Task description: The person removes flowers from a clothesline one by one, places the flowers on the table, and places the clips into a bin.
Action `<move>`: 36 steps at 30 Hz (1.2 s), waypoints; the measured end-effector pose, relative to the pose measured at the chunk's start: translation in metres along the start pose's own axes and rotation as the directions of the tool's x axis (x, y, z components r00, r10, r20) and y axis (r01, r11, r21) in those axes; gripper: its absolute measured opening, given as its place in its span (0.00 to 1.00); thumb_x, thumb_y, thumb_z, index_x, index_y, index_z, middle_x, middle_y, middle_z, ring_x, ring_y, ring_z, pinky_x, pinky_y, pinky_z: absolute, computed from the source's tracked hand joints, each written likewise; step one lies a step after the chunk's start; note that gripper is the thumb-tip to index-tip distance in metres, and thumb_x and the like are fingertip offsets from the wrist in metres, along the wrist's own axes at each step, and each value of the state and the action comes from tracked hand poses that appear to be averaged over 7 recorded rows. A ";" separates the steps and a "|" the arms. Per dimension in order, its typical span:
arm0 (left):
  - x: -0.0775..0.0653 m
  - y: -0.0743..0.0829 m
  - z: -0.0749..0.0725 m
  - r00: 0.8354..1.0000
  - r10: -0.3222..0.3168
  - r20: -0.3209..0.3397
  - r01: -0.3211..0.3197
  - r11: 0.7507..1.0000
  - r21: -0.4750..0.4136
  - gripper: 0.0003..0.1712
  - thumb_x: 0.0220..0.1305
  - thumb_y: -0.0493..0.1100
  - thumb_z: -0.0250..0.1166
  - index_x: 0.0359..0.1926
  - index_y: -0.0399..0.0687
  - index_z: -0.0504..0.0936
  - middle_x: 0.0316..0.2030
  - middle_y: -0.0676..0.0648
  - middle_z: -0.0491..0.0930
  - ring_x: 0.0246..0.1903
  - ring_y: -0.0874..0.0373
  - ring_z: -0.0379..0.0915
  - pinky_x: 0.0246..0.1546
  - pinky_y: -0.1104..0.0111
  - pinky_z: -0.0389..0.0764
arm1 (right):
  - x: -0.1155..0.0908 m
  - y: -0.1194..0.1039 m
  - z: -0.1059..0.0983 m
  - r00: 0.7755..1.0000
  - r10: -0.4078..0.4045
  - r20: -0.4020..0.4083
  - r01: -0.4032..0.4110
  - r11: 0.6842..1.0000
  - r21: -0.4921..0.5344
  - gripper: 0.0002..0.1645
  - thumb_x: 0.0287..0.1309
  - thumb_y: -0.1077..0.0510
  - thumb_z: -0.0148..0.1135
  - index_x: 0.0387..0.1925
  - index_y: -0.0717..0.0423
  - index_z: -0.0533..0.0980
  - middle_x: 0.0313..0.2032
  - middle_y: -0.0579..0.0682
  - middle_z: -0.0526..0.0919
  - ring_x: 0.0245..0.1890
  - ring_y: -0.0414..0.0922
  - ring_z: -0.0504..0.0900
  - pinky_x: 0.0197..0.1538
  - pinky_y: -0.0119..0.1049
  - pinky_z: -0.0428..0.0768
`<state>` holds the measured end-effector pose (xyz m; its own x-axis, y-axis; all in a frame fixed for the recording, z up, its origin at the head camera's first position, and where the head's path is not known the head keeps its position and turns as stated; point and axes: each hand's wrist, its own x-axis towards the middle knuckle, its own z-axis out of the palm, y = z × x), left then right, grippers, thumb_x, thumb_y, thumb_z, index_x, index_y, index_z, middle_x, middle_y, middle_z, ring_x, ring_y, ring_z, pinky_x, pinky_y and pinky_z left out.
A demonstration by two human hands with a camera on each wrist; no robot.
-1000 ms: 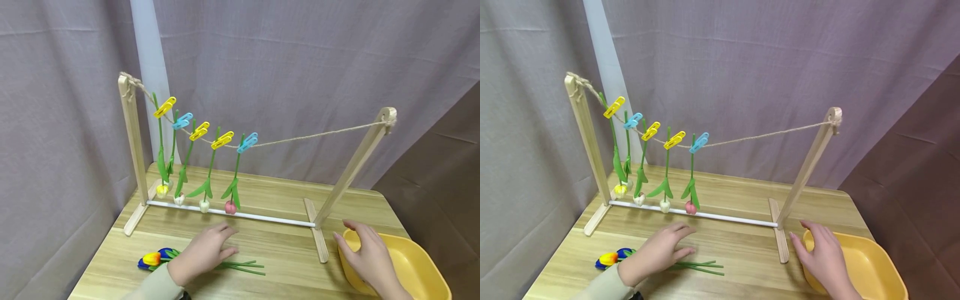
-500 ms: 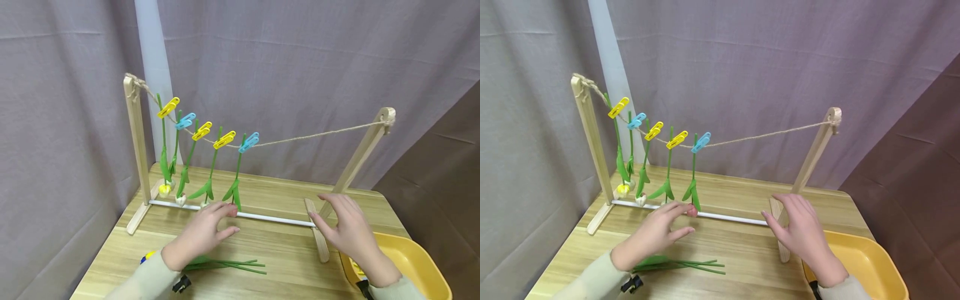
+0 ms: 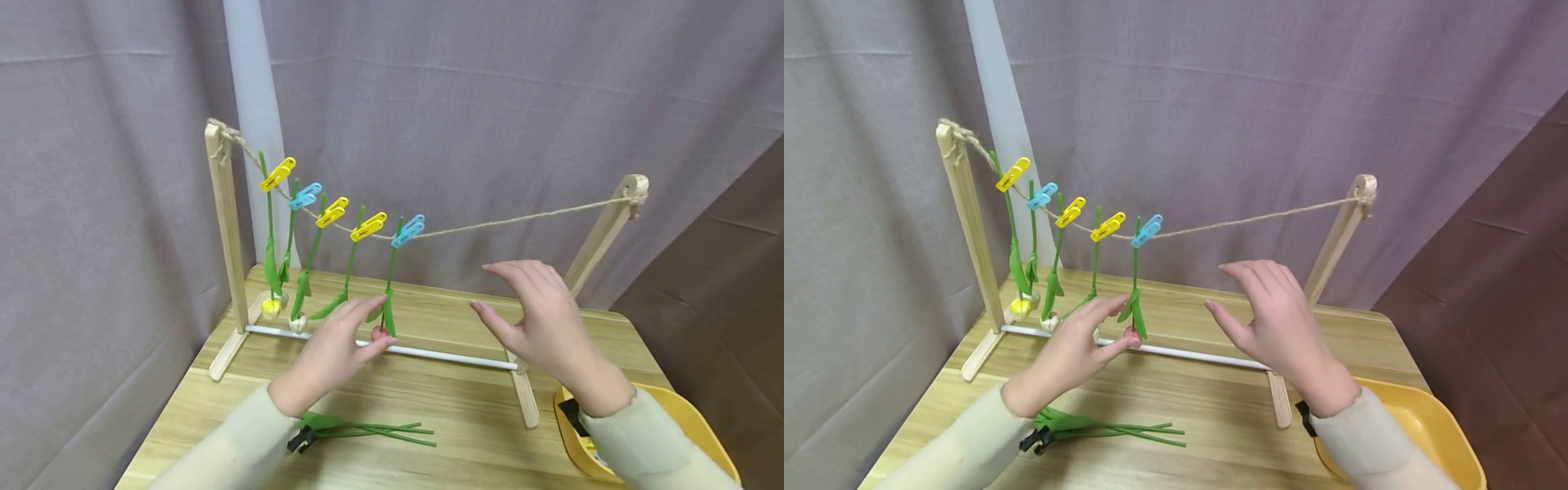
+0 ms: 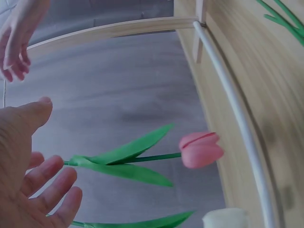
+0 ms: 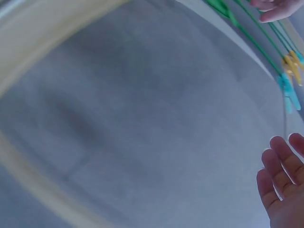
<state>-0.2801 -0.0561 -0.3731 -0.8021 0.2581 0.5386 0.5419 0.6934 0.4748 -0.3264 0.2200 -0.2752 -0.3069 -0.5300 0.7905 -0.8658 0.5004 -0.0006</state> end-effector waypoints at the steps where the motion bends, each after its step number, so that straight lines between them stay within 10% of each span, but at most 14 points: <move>1: 0.002 0.001 0.000 1.000 0.001 -0.011 -0.001 1.000 -0.007 0.38 0.52 0.57 0.64 0.62 0.50 0.64 0.50 0.52 0.72 0.50 0.63 0.66 0.51 0.70 0.69 | 0.006 -0.001 0.000 1.000 -0.013 -0.012 0.013 1.000 0.005 0.26 0.46 0.47 0.63 0.43 0.63 0.76 0.37 0.53 0.79 0.37 0.53 0.75 0.41 0.46 0.69; 21: 0.051 0.004 0.010 0.982 -0.125 -0.138 0.090 0.967 -0.237 0.37 0.56 0.48 0.62 0.65 0.51 0.58 0.55 0.49 0.67 0.51 0.59 0.67 0.53 0.67 0.68 | 0.069 -0.001 0.032 0.994 -0.102 0.040 0.106 0.990 -0.091 0.31 0.46 0.47 0.62 0.49 0.61 0.73 0.41 0.54 0.77 0.42 0.54 0.73 0.46 0.47 0.68; 36: 0.061 0.003 0.015 0.969 -0.045 -0.243 -0.007 0.978 -0.208 0.22 0.59 0.37 0.59 0.55 0.40 0.68 0.42 0.49 0.73 0.42 0.59 0.71 0.45 0.69 0.73 | 0.082 0.003 0.058 0.992 -0.094 0.089 0.107 0.982 -0.154 0.27 0.51 0.47 0.59 0.49 0.59 0.73 0.41 0.54 0.76 0.44 0.55 0.69 0.51 0.49 0.62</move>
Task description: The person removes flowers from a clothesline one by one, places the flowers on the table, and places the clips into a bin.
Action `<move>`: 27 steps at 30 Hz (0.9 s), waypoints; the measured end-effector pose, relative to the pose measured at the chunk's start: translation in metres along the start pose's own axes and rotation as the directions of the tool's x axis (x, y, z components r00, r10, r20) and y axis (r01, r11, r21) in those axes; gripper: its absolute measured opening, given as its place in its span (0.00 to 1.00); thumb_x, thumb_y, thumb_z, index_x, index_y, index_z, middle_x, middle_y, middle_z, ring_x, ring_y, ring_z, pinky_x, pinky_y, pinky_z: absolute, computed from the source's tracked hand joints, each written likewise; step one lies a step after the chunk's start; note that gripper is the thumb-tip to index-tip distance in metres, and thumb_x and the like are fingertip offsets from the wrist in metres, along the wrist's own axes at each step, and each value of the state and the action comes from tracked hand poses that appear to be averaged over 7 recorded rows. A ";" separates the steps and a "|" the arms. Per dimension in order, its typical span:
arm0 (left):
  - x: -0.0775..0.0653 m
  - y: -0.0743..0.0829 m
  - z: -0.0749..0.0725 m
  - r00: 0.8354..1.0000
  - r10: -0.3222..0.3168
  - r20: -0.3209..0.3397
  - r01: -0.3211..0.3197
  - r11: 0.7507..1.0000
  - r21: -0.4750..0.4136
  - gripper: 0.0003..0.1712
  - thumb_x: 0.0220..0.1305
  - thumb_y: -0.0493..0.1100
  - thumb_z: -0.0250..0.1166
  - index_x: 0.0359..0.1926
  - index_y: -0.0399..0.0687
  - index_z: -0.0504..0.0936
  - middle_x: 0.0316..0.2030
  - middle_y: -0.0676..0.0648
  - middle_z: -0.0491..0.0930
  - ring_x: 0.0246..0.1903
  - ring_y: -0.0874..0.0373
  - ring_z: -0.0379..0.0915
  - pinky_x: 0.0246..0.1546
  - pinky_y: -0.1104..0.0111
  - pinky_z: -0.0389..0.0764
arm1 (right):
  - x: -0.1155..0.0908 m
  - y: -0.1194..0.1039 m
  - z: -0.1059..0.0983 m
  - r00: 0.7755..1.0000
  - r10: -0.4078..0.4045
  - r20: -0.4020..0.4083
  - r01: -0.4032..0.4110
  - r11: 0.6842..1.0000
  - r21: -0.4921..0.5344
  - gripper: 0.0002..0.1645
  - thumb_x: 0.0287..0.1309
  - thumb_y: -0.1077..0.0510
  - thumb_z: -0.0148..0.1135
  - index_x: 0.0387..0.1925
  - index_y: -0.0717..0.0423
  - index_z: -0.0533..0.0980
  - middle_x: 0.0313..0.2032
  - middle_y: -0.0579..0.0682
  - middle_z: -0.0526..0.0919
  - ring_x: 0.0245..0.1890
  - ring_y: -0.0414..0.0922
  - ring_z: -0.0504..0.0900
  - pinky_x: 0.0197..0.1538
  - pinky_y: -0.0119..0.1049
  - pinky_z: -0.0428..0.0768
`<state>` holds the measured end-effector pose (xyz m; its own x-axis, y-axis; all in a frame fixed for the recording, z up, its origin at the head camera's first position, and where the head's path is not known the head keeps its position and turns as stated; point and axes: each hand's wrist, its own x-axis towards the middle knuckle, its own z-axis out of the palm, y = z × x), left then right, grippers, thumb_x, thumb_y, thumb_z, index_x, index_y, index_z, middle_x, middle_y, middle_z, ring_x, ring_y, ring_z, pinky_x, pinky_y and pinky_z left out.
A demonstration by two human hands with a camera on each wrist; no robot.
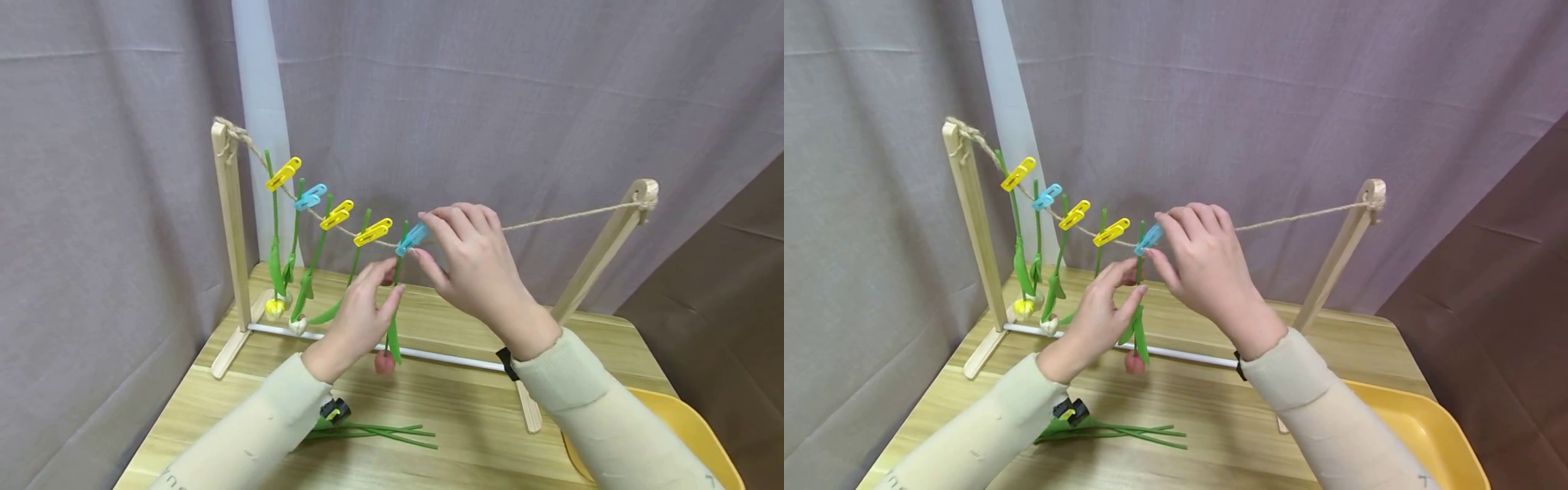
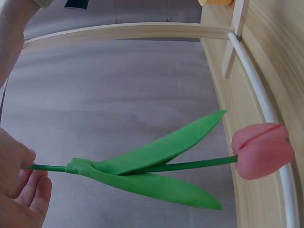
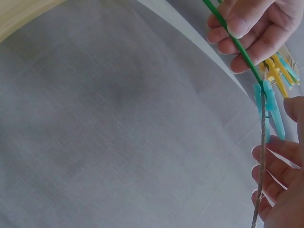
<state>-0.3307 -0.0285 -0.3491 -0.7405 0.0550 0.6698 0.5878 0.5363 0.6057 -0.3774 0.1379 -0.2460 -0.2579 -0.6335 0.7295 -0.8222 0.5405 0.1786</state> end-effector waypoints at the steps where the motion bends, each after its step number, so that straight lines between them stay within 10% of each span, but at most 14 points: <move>1: 0.000 0.001 0.000 1.000 0.008 -0.006 -0.008 1.000 -0.001 0.21 0.59 0.36 0.58 0.54 0.39 0.69 0.41 0.48 0.74 0.41 0.59 0.71 0.45 0.69 0.73 | 0.000 -0.001 0.000 1.000 0.000 0.000 0.000 1.000 0.002 0.26 0.52 0.47 0.58 0.49 0.59 0.73 0.41 0.54 0.76 0.44 0.55 0.69 0.51 0.49 0.62; 27: -0.002 -0.004 -0.002 0.997 0.072 -0.029 -0.072 0.997 0.008 0.14 0.60 0.30 0.55 0.47 0.36 0.71 0.39 0.46 0.74 0.40 0.58 0.72 0.42 0.73 0.74 | -0.002 -0.012 0.002 0.999 0.022 -0.042 -0.017 0.994 0.104 0.10 0.56 0.58 0.57 0.37 0.59 0.75 0.33 0.48 0.78 0.39 0.50 0.72 0.49 0.46 0.65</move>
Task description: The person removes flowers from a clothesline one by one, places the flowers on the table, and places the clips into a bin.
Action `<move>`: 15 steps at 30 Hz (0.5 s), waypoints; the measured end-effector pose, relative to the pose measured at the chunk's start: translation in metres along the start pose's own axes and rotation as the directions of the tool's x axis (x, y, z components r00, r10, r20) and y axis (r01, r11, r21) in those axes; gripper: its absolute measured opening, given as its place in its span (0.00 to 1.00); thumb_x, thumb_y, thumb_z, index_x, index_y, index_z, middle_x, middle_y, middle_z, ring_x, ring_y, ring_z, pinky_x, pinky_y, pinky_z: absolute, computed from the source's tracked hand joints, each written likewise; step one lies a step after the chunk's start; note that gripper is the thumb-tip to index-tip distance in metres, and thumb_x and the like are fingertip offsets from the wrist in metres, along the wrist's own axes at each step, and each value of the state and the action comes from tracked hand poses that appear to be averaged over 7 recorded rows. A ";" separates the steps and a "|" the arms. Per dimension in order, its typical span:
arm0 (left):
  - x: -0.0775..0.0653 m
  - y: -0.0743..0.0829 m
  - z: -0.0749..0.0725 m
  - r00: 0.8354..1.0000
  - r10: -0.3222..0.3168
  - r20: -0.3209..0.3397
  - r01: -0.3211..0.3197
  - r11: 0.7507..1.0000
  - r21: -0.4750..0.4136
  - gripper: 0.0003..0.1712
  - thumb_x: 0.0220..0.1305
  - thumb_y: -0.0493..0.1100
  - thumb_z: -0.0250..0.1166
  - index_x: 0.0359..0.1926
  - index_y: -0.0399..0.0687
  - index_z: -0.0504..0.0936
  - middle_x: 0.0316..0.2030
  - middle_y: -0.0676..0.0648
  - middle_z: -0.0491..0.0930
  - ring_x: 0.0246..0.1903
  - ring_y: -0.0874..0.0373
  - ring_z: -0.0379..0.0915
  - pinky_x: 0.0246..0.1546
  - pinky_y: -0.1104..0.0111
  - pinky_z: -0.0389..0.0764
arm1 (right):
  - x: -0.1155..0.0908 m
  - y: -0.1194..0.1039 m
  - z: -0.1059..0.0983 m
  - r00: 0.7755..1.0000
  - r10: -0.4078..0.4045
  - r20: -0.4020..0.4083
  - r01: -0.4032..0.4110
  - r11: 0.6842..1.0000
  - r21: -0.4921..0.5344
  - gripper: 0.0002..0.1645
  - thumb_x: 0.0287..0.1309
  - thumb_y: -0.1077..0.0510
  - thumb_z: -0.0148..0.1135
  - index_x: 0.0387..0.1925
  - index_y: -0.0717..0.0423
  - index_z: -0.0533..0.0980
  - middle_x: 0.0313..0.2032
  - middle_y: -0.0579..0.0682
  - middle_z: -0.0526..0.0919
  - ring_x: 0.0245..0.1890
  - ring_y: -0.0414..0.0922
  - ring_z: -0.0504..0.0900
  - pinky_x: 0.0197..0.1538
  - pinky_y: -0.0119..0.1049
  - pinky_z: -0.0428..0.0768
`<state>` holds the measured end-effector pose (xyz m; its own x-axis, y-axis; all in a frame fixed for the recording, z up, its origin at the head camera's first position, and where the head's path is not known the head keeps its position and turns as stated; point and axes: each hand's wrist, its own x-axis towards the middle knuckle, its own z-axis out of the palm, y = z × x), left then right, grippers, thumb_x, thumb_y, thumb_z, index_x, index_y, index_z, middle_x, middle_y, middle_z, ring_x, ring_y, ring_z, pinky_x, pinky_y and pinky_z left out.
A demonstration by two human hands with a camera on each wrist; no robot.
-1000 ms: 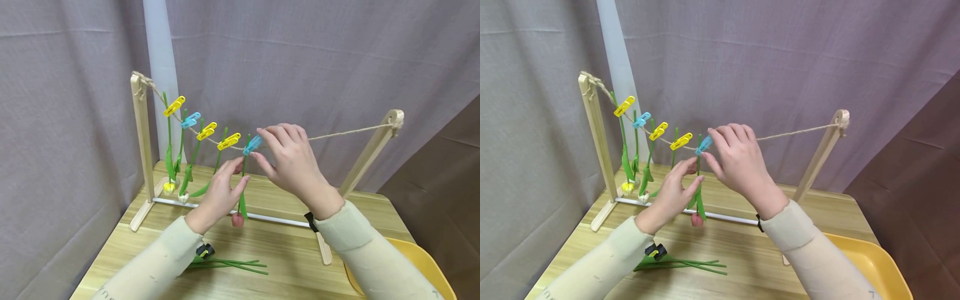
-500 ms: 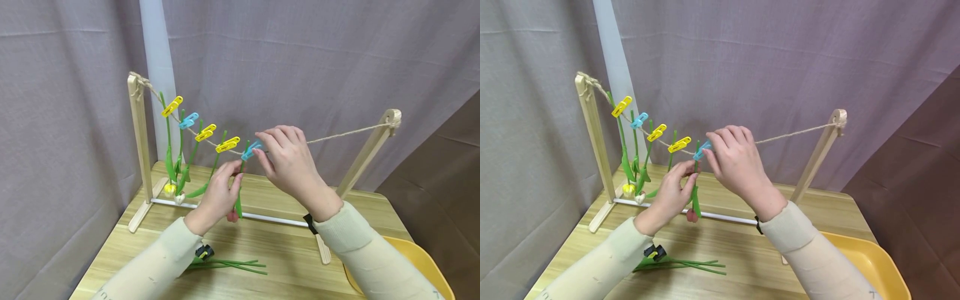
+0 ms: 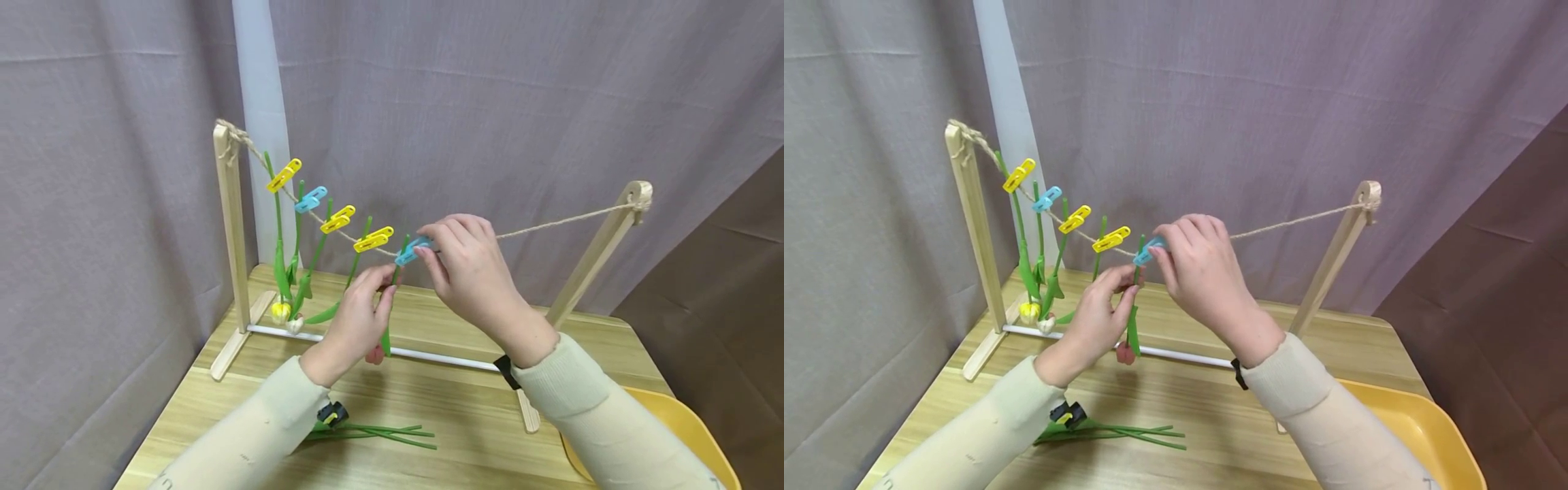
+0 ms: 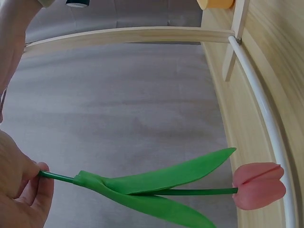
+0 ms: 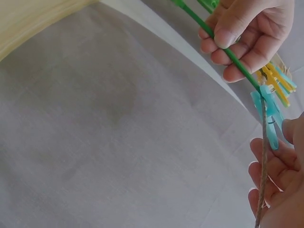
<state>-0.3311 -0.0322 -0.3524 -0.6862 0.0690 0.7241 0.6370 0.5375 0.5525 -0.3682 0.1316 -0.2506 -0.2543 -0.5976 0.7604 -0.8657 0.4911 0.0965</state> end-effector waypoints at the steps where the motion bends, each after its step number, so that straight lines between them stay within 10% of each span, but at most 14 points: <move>1: 0.000 0.000 0.000 1.000 0.002 0.001 -0.002 1.000 -0.002 0.14 0.60 0.30 0.55 0.47 0.36 0.71 0.39 0.46 0.74 0.40 0.58 0.72 0.42 0.73 0.74 | 0.000 0.000 0.000 1.000 0.005 -0.003 -0.005 1.000 0.014 0.09 0.55 0.58 0.57 0.37 0.59 0.75 0.33 0.48 0.78 0.39 0.50 0.72 0.48 0.46 0.65; 15: 0.002 0.000 0.000 1.000 0.005 0.019 -0.004 1.000 -0.017 0.14 0.60 0.30 0.55 0.48 0.36 0.71 0.40 0.45 0.74 0.40 0.59 0.71 0.42 0.76 0.73 | -0.001 -0.006 0.000 0.998 -0.032 -0.045 0.035 0.997 0.075 0.06 0.52 0.61 0.61 0.33 0.57 0.75 0.30 0.47 0.78 0.36 0.48 0.73 0.48 0.43 0.65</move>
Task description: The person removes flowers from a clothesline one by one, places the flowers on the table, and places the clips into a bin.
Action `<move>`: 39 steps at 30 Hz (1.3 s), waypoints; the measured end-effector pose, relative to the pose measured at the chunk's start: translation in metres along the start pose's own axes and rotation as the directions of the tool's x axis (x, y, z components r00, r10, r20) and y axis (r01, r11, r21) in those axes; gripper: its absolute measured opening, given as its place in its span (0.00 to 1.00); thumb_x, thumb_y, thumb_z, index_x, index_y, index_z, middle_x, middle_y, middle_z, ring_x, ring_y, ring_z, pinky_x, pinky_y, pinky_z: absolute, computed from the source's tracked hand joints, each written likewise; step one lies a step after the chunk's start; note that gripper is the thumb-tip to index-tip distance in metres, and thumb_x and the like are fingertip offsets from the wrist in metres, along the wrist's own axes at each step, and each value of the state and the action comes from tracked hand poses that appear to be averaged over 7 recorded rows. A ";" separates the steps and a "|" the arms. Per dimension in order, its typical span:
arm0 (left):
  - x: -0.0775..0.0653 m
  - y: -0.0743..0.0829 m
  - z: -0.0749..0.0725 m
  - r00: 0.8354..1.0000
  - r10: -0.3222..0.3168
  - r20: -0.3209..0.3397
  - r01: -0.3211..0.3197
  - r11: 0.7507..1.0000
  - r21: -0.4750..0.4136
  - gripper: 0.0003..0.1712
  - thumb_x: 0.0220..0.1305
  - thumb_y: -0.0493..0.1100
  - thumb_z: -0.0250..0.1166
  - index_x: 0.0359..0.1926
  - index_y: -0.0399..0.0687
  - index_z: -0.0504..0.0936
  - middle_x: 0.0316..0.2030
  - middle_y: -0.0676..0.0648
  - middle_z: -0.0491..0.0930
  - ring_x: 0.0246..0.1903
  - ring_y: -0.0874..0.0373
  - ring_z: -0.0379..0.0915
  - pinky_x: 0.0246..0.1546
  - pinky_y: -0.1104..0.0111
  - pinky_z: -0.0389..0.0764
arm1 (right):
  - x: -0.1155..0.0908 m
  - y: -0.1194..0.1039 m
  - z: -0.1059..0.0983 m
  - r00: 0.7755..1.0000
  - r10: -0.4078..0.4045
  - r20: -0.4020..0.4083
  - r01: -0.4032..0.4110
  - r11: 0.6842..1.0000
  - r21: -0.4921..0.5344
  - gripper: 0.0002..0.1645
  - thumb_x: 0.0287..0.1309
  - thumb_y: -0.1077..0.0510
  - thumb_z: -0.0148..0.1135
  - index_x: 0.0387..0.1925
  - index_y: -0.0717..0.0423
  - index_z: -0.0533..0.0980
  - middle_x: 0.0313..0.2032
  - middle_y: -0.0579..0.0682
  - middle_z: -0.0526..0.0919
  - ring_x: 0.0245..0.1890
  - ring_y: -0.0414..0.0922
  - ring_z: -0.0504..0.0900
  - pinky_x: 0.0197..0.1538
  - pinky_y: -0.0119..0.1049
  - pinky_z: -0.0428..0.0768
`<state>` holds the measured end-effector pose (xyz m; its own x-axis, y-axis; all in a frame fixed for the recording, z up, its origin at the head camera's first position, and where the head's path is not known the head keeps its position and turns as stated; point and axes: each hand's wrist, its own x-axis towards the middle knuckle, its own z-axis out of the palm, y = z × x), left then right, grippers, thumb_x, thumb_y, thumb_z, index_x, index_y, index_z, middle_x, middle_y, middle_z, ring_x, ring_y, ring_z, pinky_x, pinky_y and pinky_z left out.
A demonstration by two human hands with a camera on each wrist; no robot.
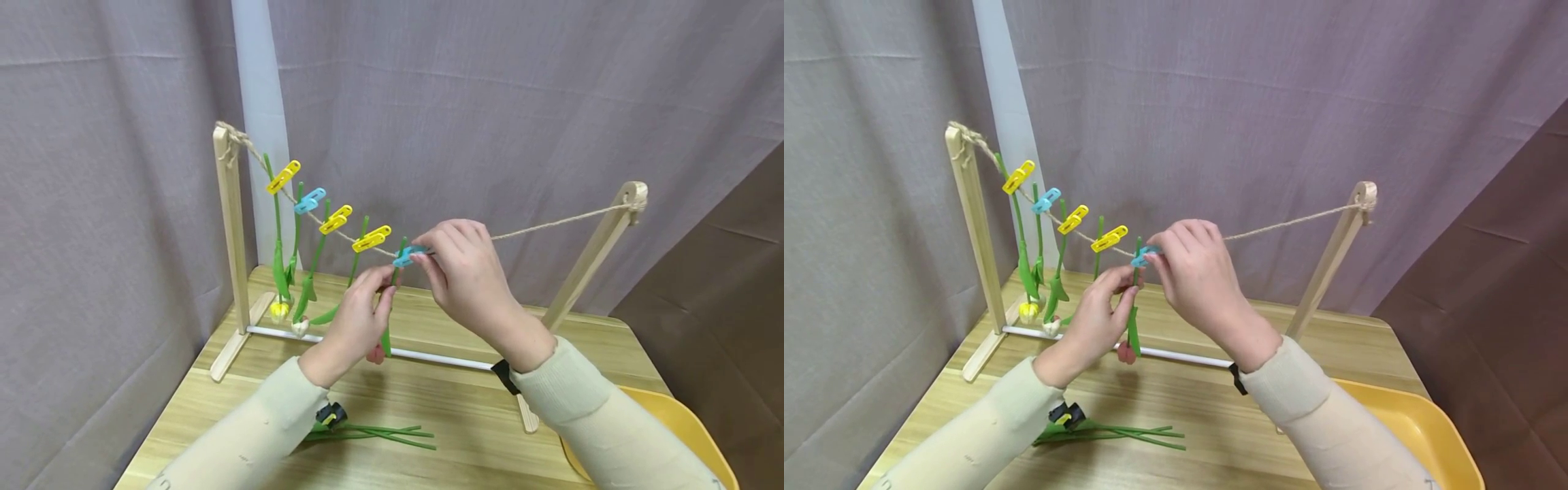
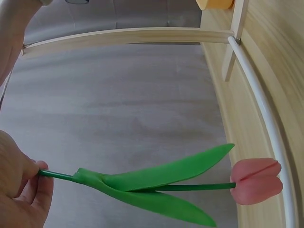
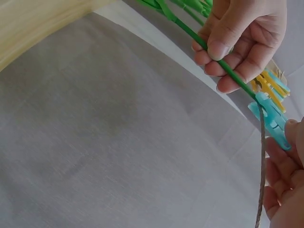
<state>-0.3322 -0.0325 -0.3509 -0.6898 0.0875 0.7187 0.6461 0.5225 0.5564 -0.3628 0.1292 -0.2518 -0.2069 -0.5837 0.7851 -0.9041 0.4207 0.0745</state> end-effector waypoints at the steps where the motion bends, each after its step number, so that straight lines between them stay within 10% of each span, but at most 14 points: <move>1: 0.000 0.000 0.000 1.000 -0.004 0.003 0.004 1.000 -0.001 0.14 0.60 0.30 0.55 0.48 0.36 0.71 0.40 0.45 0.73 0.41 0.59 0.71 0.43 0.76 0.73 | 0.000 0.000 0.000 1.000 -0.005 -0.004 0.005 1.000 0.004 0.05 0.52 0.61 0.61 0.32 0.58 0.75 0.30 0.47 0.78 0.36 0.48 0.73 0.47 0.43 0.66; 25: -0.014 -0.011 -0.001 0.996 -0.088 0.026 0.088 0.996 -0.020 0.15 0.61 0.30 0.53 0.49 0.42 0.72 0.40 0.52 0.72 0.39 0.62 0.71 0.40 0.78 0.74 | 0.003 -0.001 -0.013 0.993 -0.049 -0.108 0.050 0.999 0.002 0.08 0.53 0.61 0.59 0.34 0.62 0.74 0.30 0.51 0.76 0.32 0.51 0.72 0.34 0.40 0.67; 39: -0.029 -0.013 -0.011 0.996 -0.065 0.064 0.060 0.996 0.063 0.15 0.62 0.33 0.54 0.50 0.41 0.74 0.40 0.51 0.74 0.38 0.64 0.70 0.40 0.75 0.74 | -0.034 0.013 -0.010 0.999 0.000 -0.047 0.000 1.000 0.004 0.13 0.46 0.57 0.60 0.35 0.59 0.76 0.30 0.48 0.77 0.31 0.48 0.73 0.34 0.40 0.68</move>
<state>-0.3174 -0.0512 -0.3744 -0.7496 0.1081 0.6530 0.5812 0.5795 0.5713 -0.3640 0.1618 -0.2718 -0.1895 -0.5503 0.8132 -0.9054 0.4184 0.0721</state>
